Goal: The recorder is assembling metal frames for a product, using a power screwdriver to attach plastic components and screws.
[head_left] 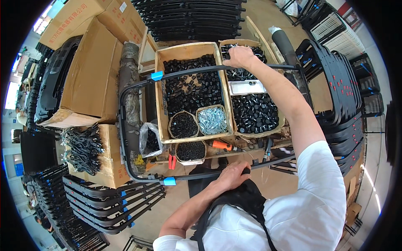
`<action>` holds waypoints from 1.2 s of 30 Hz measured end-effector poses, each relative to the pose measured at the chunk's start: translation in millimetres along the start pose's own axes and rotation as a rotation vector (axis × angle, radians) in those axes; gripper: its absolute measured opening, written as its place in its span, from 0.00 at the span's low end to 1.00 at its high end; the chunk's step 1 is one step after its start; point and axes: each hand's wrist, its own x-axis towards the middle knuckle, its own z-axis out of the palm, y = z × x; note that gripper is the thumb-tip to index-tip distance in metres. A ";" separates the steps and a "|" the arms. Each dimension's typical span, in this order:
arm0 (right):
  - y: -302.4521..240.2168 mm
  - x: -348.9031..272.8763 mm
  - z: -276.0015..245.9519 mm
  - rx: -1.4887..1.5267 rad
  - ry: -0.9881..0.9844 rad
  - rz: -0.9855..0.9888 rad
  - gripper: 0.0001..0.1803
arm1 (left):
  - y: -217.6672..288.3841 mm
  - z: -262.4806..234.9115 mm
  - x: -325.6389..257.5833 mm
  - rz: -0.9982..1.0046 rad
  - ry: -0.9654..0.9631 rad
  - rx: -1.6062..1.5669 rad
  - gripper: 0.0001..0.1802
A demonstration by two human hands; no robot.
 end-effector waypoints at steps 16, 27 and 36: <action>39.7 -60.6 54.6 1.648 -0.132 0.047 0.28 | 11.6 2.4 5.8 0.053 -0.220 0.145 0.18; 50.8 -18.5 57.0 0.897 -0.013 0.077 0.23 | 3.6 -4.4 1.0 0.016 -0.142 -0.038 0.19; 43.1 -6.2 39.4 0.705 0.005 -0.146 0.21 | 16.9 1.4 9.2 -0.088 -0.255 0.092 0.19</action>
